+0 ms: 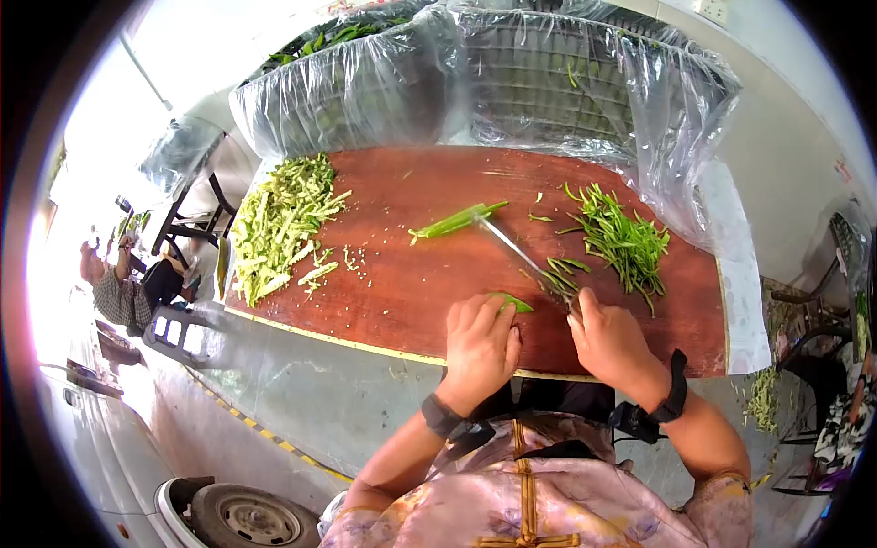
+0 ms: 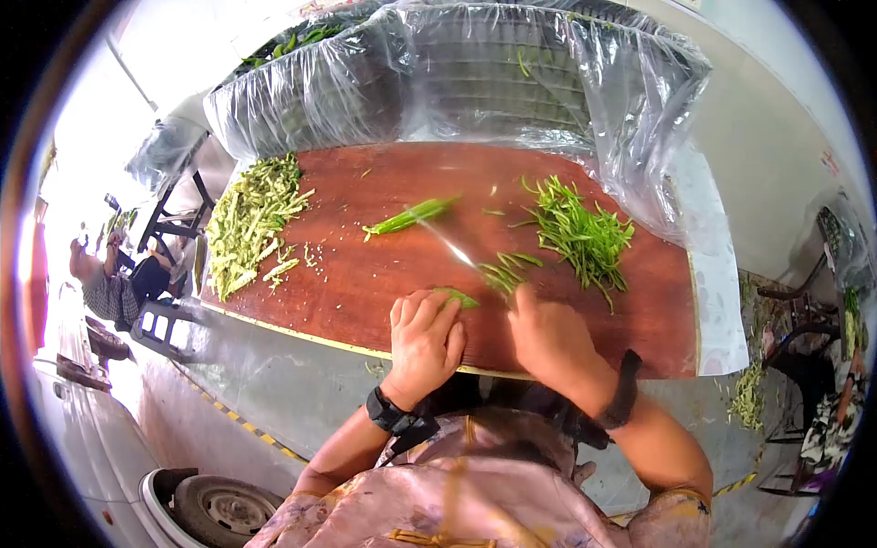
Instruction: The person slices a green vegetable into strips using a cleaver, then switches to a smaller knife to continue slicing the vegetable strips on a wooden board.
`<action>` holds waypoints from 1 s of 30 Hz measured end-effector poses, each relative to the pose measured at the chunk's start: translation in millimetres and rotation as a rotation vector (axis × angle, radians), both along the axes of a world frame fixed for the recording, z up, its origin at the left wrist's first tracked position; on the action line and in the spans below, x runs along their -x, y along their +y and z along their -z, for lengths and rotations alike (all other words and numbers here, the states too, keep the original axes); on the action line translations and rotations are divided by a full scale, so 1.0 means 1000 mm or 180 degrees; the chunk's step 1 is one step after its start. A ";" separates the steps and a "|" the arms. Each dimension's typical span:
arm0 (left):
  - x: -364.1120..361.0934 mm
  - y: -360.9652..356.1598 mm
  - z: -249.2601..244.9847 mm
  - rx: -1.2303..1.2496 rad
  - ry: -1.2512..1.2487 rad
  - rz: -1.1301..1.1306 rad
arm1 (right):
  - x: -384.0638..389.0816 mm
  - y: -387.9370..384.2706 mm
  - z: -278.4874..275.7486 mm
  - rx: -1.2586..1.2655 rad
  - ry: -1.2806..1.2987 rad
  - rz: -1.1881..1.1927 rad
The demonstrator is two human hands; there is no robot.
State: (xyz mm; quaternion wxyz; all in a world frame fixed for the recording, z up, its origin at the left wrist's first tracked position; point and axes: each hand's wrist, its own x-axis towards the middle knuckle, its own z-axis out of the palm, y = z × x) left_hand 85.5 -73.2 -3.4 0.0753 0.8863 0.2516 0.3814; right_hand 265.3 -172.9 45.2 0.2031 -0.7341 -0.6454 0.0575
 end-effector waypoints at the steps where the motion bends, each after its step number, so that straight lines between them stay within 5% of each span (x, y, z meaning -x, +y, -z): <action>1: -0.001 0.000 0.000 -0.0006 0.0000 0.0011 | 0.001 -0.005 -0.001 -0.0006 0.0000 0.0011; 20: -0.002 0.008 0.001 0.0139 0.0171 0.0335 | 0.008 -0.011 -0.021 0.0616 -0.0212 -0.0442; 30: 0.001 0.008 0.002 0.0142 -0.0056 0.0431 | 0.008 0.048 0.002 0.0084 -0.0148 -0.0450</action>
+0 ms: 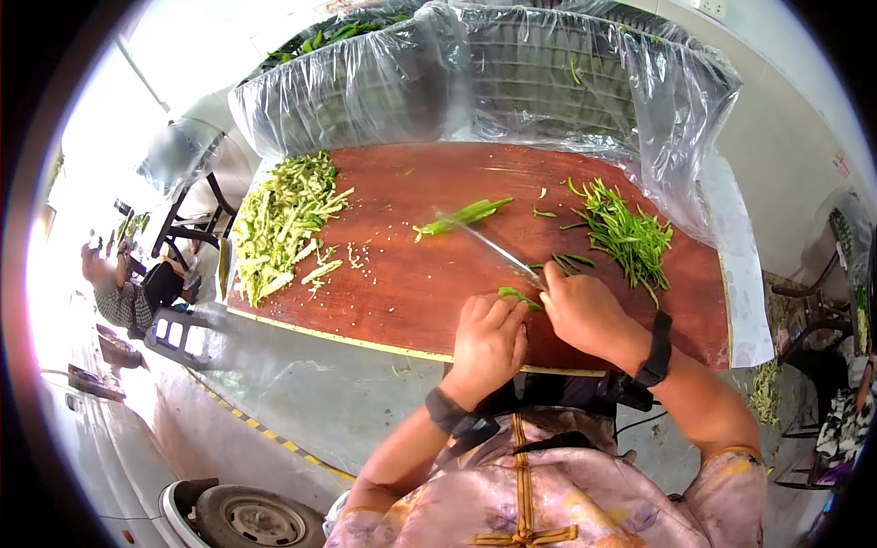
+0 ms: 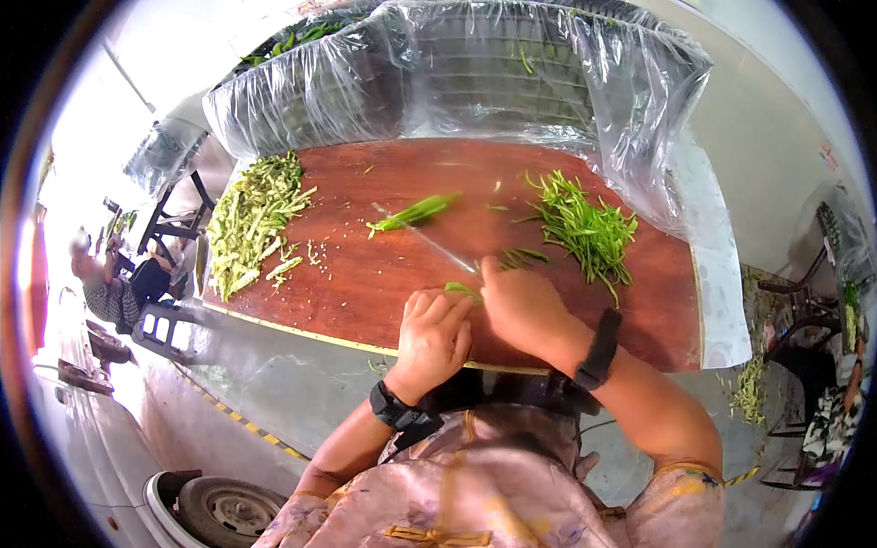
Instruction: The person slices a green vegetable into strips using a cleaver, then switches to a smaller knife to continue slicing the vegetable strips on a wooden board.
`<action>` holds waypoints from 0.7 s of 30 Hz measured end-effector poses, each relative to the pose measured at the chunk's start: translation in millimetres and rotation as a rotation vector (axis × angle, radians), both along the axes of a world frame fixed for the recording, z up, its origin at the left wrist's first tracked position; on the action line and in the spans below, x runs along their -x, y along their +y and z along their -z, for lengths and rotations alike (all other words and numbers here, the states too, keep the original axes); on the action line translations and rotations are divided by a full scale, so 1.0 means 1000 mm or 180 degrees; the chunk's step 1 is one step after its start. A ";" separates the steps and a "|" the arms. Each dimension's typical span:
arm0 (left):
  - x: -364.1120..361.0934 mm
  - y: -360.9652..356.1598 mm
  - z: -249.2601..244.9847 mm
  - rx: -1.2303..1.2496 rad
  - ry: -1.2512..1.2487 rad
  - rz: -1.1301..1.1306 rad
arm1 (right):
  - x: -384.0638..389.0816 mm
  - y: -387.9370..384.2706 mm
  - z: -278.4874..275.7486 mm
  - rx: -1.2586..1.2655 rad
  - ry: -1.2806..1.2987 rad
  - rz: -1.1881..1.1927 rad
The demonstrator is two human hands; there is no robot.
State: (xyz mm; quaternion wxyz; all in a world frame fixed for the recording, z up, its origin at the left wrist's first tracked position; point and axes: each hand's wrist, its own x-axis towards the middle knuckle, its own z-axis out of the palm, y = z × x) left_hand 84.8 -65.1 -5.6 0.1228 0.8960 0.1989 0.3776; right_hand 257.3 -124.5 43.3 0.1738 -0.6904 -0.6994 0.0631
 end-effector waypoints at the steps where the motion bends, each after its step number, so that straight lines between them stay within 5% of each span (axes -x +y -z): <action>1: 0.000 0.000 0.000 -0.0009 -0.0014 -0.0001 | -0.001 -0.006 -0.001 -0.0107 0.0027 0.0080; 21: -0.002 0.001 0.002 -0.0031 0.0117 0.0023 | 0.008 -0.044 -0.020 0.0593 -0.0029 -0.0007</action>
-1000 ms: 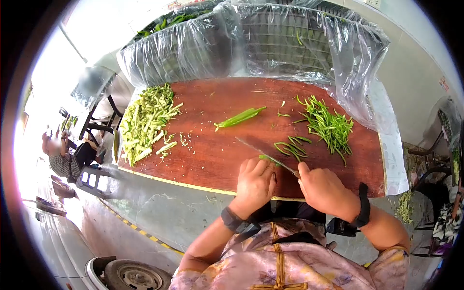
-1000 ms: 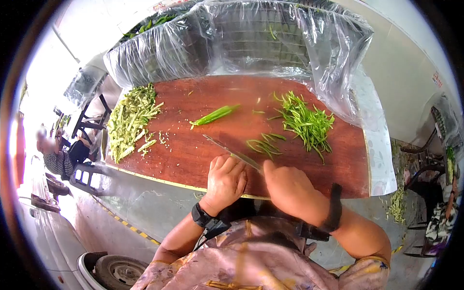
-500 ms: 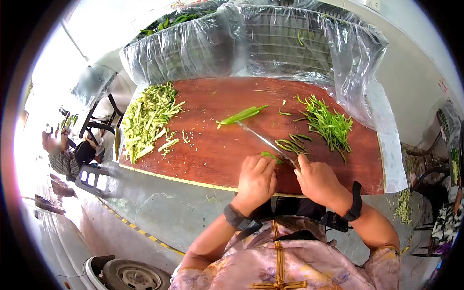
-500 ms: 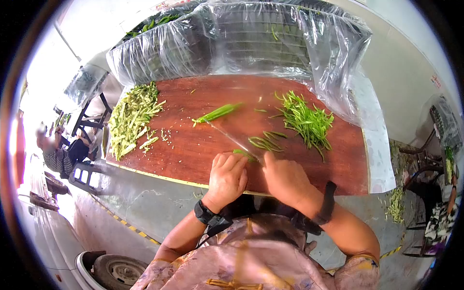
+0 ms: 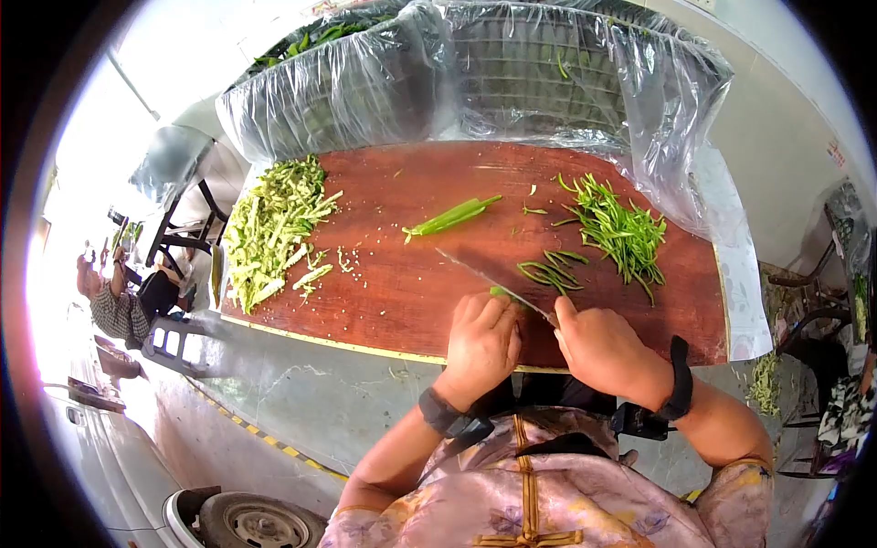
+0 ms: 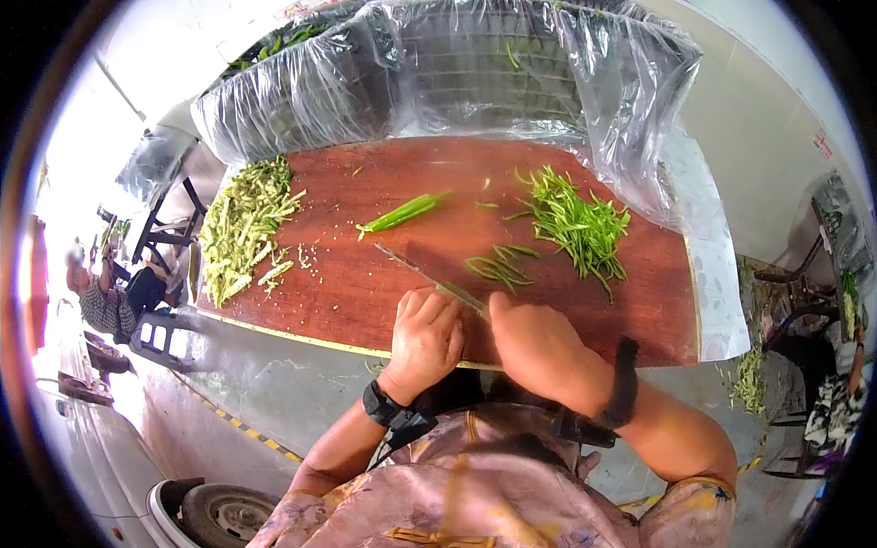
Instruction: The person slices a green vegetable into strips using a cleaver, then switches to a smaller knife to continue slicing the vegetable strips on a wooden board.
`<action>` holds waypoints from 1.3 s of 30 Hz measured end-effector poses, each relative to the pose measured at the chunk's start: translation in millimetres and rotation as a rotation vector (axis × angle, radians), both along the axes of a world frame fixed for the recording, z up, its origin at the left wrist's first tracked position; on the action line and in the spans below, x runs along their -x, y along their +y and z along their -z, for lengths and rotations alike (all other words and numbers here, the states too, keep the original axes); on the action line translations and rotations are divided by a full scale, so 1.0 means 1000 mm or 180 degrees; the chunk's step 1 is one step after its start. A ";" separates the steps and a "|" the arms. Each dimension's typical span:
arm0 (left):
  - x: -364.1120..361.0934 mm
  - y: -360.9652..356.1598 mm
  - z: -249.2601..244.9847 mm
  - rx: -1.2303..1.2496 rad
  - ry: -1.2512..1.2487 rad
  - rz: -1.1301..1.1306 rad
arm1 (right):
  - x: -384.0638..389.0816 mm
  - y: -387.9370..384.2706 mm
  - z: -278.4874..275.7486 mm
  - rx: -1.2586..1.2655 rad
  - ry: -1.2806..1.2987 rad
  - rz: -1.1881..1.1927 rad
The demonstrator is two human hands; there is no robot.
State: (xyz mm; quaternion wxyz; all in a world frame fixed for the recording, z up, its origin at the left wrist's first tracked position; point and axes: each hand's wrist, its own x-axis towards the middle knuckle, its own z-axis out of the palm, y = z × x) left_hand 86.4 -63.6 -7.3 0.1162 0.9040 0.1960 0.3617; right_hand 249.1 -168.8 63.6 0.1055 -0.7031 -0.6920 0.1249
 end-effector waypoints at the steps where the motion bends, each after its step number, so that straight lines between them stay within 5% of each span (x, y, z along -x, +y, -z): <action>1: 0.000 0.000 0.001 0.0040 0.0002 -0.0005 | 0.002 0.009 0.000 -0.0050 -0.0003 -0.0059; 6: 0.003 -0.001 -0.004 0.0131 0.0038 0.0071 | 0.004 0.054 0.023 -0.0734 -0.0233 -0.0423; 12: 0.005 -0.004 0.002 0.0127 -0.0198 0.0036 | -0.017 0.026 0.023 -0.0950 0.0095 0.0264; 33: 0.004 -0.002 0.000 0.0068 0.0029 -0.0016 | -0.002 -0.012 -0.001 0.0077 0.0041 0.0056; 39: 0.003 -0.001 0.000 0.0127 0.0064 0.0015 | 0.005 0.044 0.019 -0.0475 0.0032 -0.0236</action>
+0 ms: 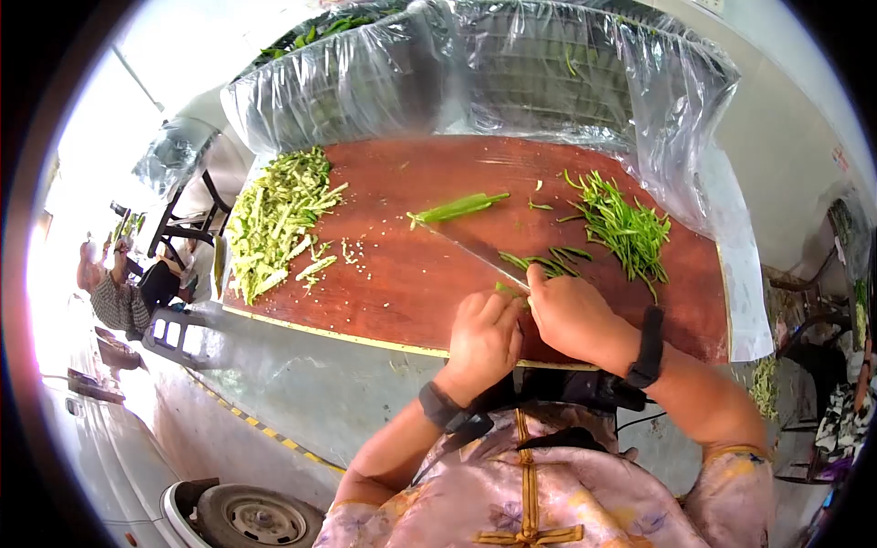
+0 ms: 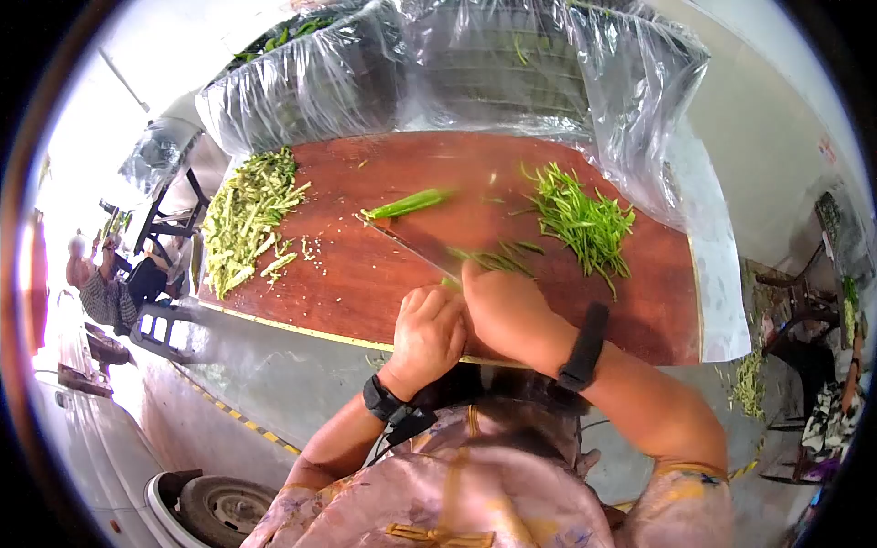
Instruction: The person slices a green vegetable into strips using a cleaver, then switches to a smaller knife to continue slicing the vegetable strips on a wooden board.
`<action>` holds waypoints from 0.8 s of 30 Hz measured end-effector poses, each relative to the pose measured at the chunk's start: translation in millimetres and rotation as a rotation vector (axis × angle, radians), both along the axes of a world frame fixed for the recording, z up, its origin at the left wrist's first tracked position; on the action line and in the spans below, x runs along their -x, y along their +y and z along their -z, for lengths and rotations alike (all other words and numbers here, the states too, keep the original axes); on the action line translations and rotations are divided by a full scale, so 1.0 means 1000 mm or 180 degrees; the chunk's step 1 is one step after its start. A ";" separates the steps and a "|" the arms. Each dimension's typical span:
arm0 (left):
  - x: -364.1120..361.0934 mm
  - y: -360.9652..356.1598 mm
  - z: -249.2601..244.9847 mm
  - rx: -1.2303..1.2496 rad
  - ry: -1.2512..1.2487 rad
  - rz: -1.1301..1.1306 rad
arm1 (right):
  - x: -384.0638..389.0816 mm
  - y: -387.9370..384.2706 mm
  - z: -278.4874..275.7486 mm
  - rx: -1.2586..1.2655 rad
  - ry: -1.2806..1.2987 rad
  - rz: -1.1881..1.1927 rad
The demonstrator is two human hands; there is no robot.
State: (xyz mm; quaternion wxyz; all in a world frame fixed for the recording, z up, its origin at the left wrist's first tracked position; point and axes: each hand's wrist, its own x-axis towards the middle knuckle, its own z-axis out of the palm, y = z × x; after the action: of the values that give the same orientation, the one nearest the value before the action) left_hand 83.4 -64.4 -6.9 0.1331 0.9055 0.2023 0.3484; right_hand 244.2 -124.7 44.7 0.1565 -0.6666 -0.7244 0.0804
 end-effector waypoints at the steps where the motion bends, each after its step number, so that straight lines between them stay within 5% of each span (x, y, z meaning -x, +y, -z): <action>1: 0.001 -0.002 0.002 0.0002 -0.0060 0.0000 | 0.001 0.002 0.000 -0.0033 0.0006 -0.0023; 8: 0.004 -0.005 0.007 0.0045 -0.0216 -0.0036 | -0.014 -0.029 0.002 -0.0206 0.0146 0.0681; 24: 0.003 -0.005 0.003 -0.0093 -0.0080 -0.0102 | -0.005 -0.056 -0.012 0.0352 0.0085 0.0218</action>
State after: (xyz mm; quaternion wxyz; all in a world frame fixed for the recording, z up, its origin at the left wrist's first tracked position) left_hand 80.6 -69.0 -10.2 0.1168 0.8996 0.2099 0.3648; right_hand 249.3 -180.8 56.5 0.1317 -0.6974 -0.6935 0.1237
